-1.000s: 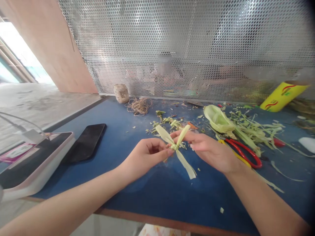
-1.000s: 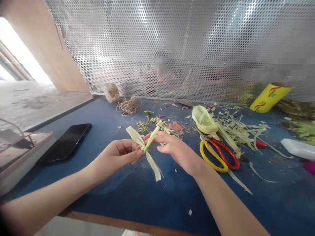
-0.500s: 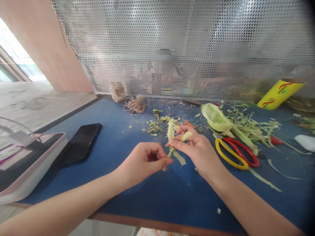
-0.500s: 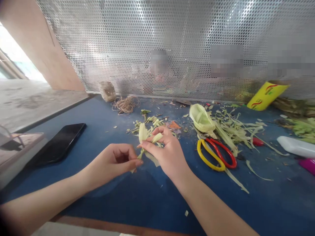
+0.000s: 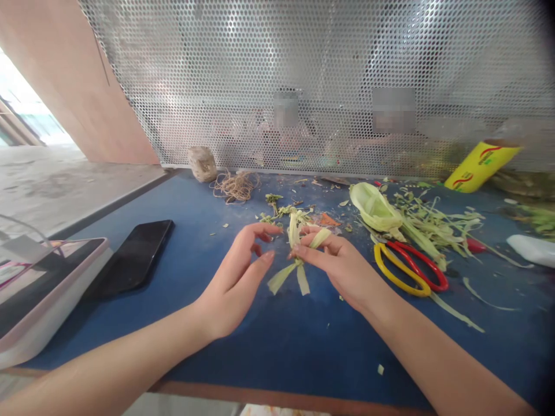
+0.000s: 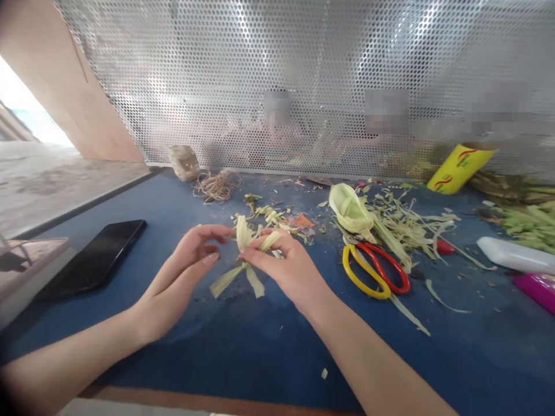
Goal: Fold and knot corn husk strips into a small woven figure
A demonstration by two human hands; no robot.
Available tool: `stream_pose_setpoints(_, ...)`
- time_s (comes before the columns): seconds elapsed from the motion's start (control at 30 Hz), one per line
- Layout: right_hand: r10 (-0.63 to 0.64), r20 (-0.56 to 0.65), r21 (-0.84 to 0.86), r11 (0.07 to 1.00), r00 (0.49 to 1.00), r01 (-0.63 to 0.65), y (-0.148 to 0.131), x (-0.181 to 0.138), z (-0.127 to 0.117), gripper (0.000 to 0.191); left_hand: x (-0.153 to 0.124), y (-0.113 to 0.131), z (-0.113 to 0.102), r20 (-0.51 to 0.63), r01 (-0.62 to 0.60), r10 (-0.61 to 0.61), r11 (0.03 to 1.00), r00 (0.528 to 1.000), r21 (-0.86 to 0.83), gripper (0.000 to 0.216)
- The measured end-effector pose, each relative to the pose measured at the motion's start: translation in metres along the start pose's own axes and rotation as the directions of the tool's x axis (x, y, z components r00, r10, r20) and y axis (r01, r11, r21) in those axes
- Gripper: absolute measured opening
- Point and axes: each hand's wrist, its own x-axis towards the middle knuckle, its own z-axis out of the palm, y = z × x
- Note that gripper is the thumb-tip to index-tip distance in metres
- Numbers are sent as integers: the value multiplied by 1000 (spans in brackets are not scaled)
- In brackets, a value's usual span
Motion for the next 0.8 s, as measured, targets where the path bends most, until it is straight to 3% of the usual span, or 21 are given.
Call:
stream_pose_setpoints(0.1,10,-12,-4,1000,1000,-10,0,0,0,11,-1,-10,2,60,-238,231,959,971,152,46)
stream_pose_setpoints(0.2,-12,-58,-31,999,998,10,0,-1,-2,14,-1,-17,6,121,-304,284,931,951,203,51)
stream_pose_setpoints(0.37,-140,-23,-165,977,990,135,-5,-5,-3,8,2,-14,6,61,-125,121,990,991,71,6)
stream_pose_setpoints(0.53,-268,-54,-247,937,962,247,-14,-7,-1,7,3,-4,6,152,79,-74,996,986,-32,13)
stream_pose_setpoints(0.63,-204,24,-192,960,979,204,-16,-9,1,6,4,-1,6,196,114,-101,992,975,-61,11)
stream_pose_setpoints(0.8,-168,1,-179,970,986,166,-19,-13,7,5,3,-2,5,245,124,-94,986,965,-108,13)
